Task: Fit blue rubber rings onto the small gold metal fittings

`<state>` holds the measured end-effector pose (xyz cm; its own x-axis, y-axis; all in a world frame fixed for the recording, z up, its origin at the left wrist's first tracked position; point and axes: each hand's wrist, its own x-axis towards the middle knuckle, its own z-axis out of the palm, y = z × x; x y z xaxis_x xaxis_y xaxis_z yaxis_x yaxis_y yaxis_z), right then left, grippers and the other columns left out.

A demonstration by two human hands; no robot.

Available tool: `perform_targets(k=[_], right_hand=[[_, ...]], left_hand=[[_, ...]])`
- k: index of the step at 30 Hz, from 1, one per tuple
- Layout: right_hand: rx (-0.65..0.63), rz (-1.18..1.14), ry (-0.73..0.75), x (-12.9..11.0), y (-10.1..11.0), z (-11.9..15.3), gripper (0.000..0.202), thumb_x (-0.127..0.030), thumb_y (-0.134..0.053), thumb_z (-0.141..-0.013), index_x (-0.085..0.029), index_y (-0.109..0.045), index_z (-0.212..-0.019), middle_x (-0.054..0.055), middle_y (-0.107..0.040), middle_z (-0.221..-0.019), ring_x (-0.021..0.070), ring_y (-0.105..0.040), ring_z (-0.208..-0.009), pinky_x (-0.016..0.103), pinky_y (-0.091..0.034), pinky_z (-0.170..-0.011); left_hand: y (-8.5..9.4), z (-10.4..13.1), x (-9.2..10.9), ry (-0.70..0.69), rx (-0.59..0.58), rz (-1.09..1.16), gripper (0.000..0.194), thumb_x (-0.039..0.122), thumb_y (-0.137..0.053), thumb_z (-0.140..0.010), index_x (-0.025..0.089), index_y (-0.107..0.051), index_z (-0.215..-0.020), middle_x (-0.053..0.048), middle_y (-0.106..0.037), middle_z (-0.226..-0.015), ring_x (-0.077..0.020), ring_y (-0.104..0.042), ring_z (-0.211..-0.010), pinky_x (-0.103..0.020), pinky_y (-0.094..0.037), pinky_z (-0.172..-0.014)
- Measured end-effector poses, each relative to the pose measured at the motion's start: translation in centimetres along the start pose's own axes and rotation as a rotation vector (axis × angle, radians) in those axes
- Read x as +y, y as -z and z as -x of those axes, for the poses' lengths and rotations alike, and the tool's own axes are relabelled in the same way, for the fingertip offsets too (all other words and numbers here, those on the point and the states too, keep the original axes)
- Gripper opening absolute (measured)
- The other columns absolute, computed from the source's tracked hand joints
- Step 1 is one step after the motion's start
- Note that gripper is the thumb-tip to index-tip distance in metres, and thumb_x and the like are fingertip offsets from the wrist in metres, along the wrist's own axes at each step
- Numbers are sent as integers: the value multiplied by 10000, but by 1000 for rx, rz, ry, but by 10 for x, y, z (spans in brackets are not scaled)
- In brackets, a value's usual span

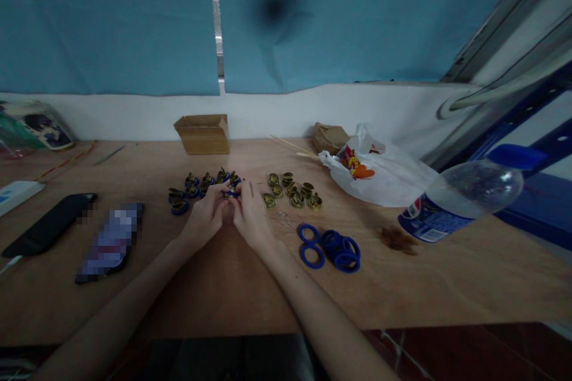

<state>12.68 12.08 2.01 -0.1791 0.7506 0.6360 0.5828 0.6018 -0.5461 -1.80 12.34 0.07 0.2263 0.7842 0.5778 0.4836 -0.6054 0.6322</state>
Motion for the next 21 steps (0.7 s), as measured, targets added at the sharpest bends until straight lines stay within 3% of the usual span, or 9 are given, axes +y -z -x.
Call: perform_targets(k=[9,16,21], right_hand=[[30,-13,-2,-6,3,-1,95,-172,-535,-866,-192,-502,-953,89,-542,-960,235,-554,-923,392,-495,-839],[19,-52,-8,-3,2,-1,201,-214,-547,-865,-181,-499,-1058,110,-621,-1004,248,-601,-969,401,-501,-853],[-29,-84,-42,-2,3,0,192,-186,-533,-863,-201,-510,-1053,90,-665,-994,237,-642,-929,382,-512,-827]], left_hand=[[-8,4,-7,148,88,88,293,62,-467,-854,224,-378,-1081,-110,-683,-1048,-220,-680,-997,-341,-543,-802],[-3,1,3,189,146,-6,106,126,-454,-891,218,-403,-906,-22,-646,-744,-183,-693,-685,-229,-483,-555],[-3,-1,8,133,153,73,163,119,-482,-879,212,-405,-989,-44,-668,-849,-171,-708,-776,-220,-514,-606]])
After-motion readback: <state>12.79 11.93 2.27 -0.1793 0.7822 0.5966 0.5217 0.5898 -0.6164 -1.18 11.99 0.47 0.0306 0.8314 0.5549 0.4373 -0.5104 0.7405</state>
